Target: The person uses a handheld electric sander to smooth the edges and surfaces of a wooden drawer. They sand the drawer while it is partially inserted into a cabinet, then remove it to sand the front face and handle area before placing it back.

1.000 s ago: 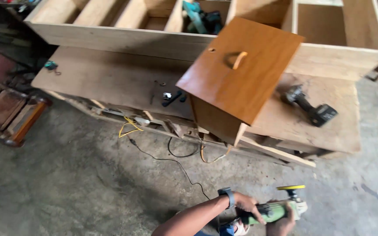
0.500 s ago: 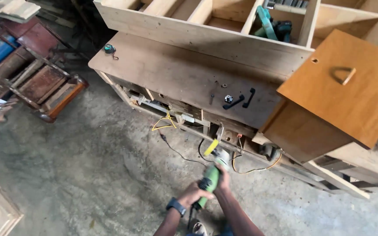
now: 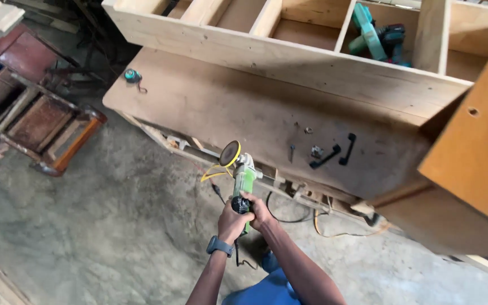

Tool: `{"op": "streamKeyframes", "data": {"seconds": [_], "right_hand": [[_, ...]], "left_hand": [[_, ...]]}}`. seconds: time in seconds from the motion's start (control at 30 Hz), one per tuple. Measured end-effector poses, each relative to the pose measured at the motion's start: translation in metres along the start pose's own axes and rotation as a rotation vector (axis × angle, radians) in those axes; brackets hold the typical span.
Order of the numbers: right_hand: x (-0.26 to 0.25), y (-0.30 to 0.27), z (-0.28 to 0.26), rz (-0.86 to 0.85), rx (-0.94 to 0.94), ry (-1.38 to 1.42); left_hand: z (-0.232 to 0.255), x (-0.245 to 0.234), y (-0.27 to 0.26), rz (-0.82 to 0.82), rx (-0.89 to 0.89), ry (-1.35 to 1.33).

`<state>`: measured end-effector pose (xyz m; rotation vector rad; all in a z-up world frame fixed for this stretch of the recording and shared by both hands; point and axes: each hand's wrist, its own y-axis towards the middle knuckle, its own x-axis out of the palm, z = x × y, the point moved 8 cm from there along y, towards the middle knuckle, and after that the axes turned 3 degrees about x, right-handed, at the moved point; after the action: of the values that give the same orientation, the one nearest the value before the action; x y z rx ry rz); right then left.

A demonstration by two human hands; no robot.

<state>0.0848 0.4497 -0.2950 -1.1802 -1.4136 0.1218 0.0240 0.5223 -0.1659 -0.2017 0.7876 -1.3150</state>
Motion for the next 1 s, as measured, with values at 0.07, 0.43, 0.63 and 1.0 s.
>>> {"op": "streamKeyframes", "data": {"seconds": [0.07, 0.43, 0.63, 1.0], "right_hand": [[-0.010, 0.057, -0.005, 0.002, -0.003, 0.016], [0.081, 0.019, -0.067, -0.003, 0.049, -0.384], [-0.005, 0.037, -0.080, 0.269, -0.024, -0.241], [-0.257, -0.057, 0.025, 0.997, -0.191, 0.469]], "left_hand": [[-0.001, -0.011, 0.045, 0.043, 0.000, 0.096], [0.054, -0.080, 0.191, 0.115, 0.025, 0.310], [0.055, -0.120, 0.318, 0.067, 0.173, 0.493], [0.079, -0.134, 0.428, 0.066, 0.334, 0.566]]}}
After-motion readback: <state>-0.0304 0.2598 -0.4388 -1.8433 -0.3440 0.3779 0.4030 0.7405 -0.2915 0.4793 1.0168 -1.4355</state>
